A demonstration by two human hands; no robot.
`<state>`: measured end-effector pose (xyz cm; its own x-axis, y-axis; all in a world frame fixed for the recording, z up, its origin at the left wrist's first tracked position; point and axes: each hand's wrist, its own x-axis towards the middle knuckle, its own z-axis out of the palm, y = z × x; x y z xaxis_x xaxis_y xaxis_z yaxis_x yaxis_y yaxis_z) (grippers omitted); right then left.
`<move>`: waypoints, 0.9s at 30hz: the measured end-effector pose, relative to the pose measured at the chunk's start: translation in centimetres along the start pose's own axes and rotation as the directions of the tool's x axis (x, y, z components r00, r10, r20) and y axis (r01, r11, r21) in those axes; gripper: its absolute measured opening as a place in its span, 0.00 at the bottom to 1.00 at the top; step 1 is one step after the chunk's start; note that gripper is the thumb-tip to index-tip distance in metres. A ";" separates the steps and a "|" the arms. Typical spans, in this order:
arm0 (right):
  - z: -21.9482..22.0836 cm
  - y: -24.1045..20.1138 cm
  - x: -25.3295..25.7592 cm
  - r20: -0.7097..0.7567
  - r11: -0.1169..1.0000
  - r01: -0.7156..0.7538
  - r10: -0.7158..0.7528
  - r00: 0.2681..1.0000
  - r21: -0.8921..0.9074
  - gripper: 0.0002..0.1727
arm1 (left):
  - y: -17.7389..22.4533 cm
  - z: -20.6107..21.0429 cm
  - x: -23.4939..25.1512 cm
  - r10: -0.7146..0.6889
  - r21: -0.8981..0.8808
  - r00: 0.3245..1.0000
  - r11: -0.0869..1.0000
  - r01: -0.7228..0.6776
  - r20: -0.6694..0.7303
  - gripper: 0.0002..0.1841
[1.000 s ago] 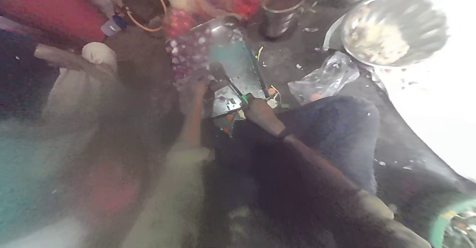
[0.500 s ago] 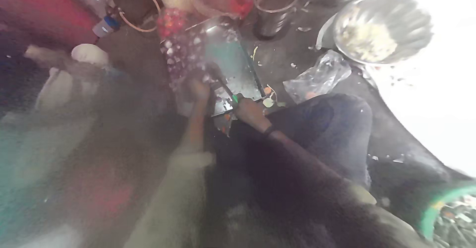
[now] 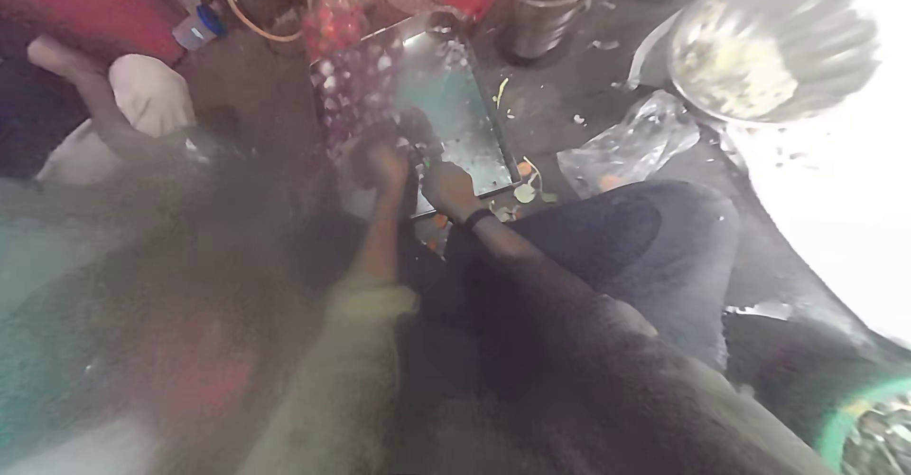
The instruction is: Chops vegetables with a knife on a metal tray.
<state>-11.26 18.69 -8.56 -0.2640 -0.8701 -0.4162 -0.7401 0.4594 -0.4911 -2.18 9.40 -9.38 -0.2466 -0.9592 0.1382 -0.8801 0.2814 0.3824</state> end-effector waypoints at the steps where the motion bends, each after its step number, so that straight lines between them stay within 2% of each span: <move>1: 0.0 -0.3 0.4 -0.003 1.000 -0.015 0.015 1.000 -0.003 0.23 | 0.4 -0.3 0.0 -0.019 0.030 1.000 0.999 0.018 0.018 0.16; 3: -0.3 -1.0 0.9 0.007 0.999 -0.043 0.044 0.999 -0.004 0.24 | 1.0 -0.9 0.1 -0.067 0.070 0.995 0.996 0.061 0.077 0.15; 5: -0.1 -1.1 0.3 0.044 0.998 -0.065 0.065 0.997 -0.007 0.24 | 0.8 -0.8 -0.3 -0.057 0.078 0.996 0.996 0.052 0.063 0.14; 7: 0.1 -0.3 -1.4 0.054 0.997 -0.068 0.069 0.996 -0.030 0.21 | 0.6 -0.5 0.0 -0.027 0.052 1.000 0.998 0.027 0.015 0.13; 9: 0.7 0.9 -4.2 0.063 0.996 -0.086 0.087 0.994 -0.025 0.19 | 0.7 -0.8 0.3 -0.044 0.038 0.999 0.998 0.043 0.024 0.14; 12: -0.3 1.7 -7.3 0.187 0.985 -0.140 0.158 0.970 -0.103 0.25 | 0.7 -1.1 0.4 -0.082 0.063 0.996 0.995 0.080 0.033 0.15; 14: -1.6 2.3 -7.9 0.153 0.982 -0.138 0.158 0.976 -0.132 0.23 | 0.8 -1.0 0.3 -0.055 0.028 0.998 0.998 0.054 0.039 0.17; 16: -2.1 3.1 -7.7 0.028 0.996 -0.066 0.068 0.997 -0.063 0.21 | 1.1 -1.4 0.0 -0.080 -0.003 0.993 0.997 0.081 0.081 0.20; 18: -2.9 2.2 -6.6 -0.038 0.999 -0.008 0.007 0.999 -0.032 0.20 | 1.0 -1.4 -0.1 -0.123 0.001 0.988 0.992 0.124 0.094 0.21; 22: -2.6 -1.7 -1.6 0.014 1.000 0.002 -0.002 1.000 -0.029 0.21 | 0.3 -0.9 -0.3 -0.045 -0.013 0.999 0.999 0.045 -0.001 0.15; 27: -0.4 -3.1 1.2 0.021 0.995 -0.053 0.055 0.998 -0.085 0.21 | 0.1 -0.5 0.1 -0.018 0.018 0.999 1.000 0.018 -0.029 0.13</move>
<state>-9.54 16.17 -7.21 -0.2915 -0.8393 -0.4588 -0.7749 0.4885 -0.4012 -2.08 9.35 -8.91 -0.2193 -0.9629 0.1575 -0.8918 0.2633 0.3679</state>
